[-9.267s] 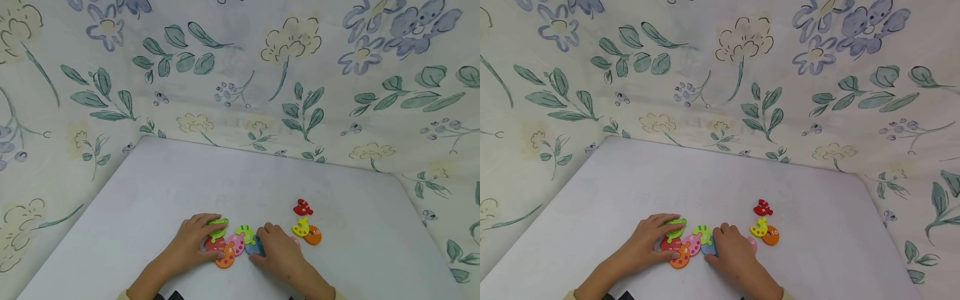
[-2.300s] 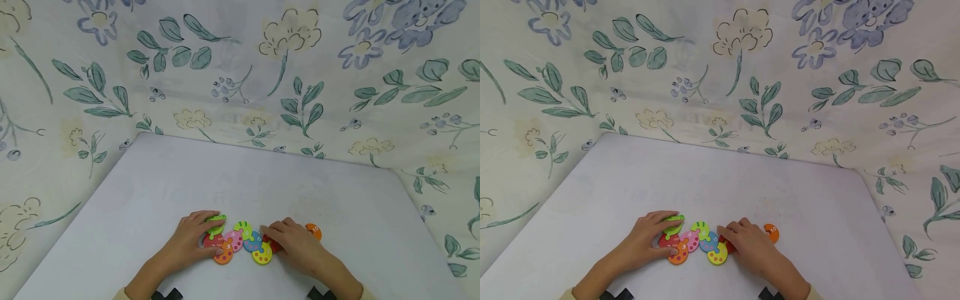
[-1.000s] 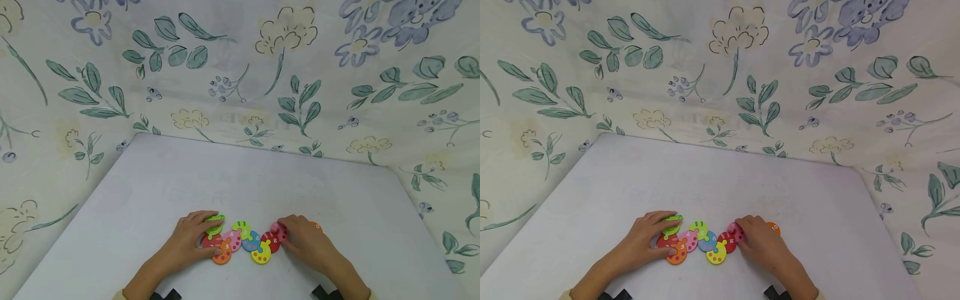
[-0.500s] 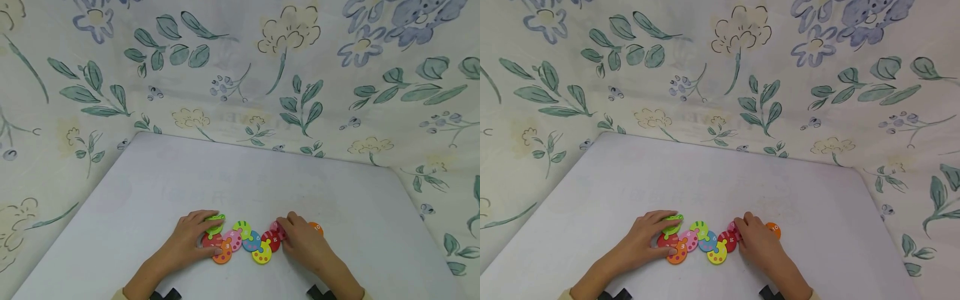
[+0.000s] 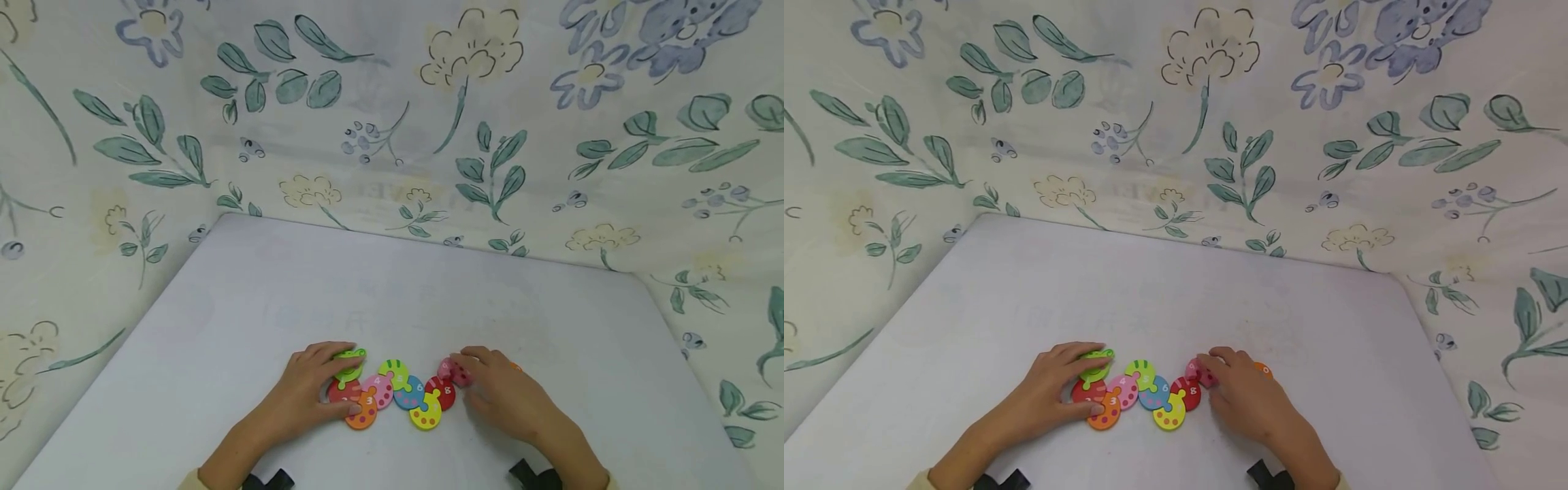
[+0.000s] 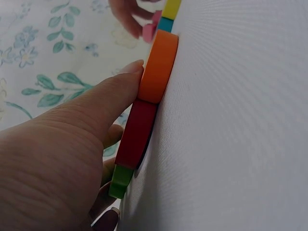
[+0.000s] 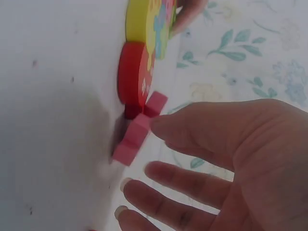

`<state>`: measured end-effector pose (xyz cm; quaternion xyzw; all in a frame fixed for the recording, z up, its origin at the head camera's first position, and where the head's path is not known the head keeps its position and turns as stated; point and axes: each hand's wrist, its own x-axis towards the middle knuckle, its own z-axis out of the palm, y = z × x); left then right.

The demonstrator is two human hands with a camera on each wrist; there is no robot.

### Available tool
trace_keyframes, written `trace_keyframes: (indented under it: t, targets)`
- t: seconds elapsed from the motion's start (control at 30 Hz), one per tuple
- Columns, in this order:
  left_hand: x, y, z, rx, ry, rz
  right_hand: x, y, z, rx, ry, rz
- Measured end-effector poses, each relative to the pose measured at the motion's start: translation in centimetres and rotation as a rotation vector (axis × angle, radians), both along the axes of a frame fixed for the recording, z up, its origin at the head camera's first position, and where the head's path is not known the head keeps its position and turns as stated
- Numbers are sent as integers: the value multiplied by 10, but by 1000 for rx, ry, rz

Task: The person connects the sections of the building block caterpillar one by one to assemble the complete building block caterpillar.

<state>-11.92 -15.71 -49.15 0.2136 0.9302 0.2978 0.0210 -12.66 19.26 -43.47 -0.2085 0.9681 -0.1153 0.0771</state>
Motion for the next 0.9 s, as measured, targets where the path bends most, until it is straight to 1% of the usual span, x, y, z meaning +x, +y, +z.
trace_keyframes:
  t: [0.1, 0.2, 0.27, 0.37, 0.5, 0.6, 0.67, 0.77, 0.9]
  targets:
    - [0, 0, 0, 0, -2, -2, -1, 3, 0, -39, 17, 12]
    - [0, 0, 1, 0, -4, -2, -4, 5, -4, -84, 40, 38]
    - [0, 0, 1, -4, -2, 1, -5, 5, -8, -96, 53, 27]
    - [0, 1, 1, -4, -6, 5, -7, 5, -11, -105, 37, -13]
    - [0, 1, 0, -2, -7, 5, -9, 5, -14, -152, -34, -85]
    - [0, 1, 0, 1, -2, 5, -10, 3, -17, -195, -66, -152]
    - [0, 1, 0, 3, 1, 4, -10, 1, -18, -207, -69, -200]
    - [0, 1, 0, 2, 4, 4, -10, -3, -20, -212, -60, -246]
    - [0, 1, -1, 0, 5, 4, -9, -7, -21, -206, -42, -277]
